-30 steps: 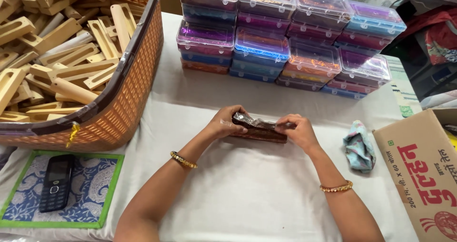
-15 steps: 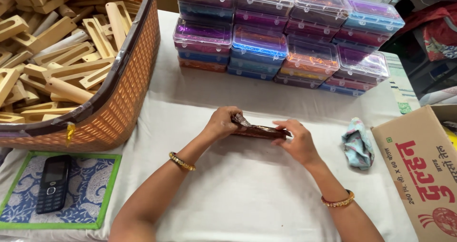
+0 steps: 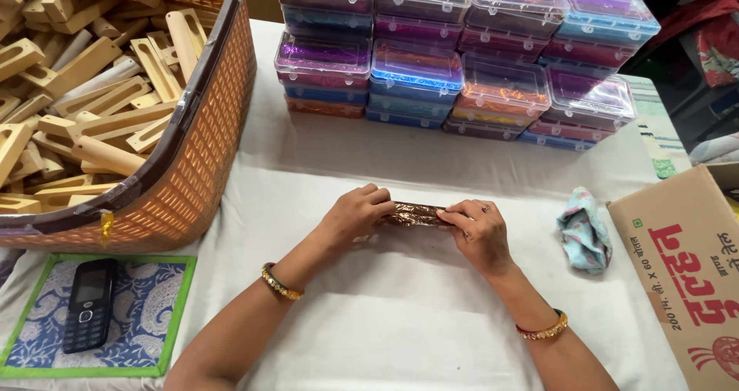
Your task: Wrapping wooden rollers in aluminum foil and placing them into plastic containers.
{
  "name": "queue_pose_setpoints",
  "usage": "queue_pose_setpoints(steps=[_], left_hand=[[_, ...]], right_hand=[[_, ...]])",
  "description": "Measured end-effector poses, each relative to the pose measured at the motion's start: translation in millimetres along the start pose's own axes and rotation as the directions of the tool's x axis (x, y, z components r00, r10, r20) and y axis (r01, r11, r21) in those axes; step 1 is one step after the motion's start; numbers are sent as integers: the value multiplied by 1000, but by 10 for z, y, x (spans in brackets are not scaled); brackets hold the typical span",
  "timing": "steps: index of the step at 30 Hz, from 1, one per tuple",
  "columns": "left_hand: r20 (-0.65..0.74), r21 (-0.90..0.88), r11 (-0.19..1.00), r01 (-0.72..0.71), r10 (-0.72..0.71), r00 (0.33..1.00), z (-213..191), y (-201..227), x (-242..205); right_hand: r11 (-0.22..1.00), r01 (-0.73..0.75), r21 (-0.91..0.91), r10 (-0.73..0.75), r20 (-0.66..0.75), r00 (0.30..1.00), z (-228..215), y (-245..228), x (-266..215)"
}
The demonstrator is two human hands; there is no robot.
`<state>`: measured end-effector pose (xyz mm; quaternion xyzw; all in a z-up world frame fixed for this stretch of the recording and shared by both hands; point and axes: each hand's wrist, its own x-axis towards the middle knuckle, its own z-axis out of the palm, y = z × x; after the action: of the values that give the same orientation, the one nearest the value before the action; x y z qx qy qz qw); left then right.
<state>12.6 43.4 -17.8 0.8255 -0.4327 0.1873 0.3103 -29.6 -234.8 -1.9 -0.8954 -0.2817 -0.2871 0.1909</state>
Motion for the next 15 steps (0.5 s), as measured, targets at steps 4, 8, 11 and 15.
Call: queue_pose_setpoints(steps=[4, 8, 11, 15], left_hand=[[33, 71, 997, 24, -27, 999, 45, 18, -15], [31, 0, 983, 182, -182, 983, -7, 42, 32], [58, -48, 976, 212, -209, 976, -95, 114, 50], [46, -73, 977, 200, -197, 979, -138, 131, 51]], right_hand=[[998, 52, -23, -52, 18, 999, -74, -81, 48], [997, 71, -30, -71, 7, 997, -55, -66, 0], [999, 41, -1, -41, 40, 998, -90, -93, 8], [1000, 14, 7, -15, 41, 999, -54, -76, -10]])
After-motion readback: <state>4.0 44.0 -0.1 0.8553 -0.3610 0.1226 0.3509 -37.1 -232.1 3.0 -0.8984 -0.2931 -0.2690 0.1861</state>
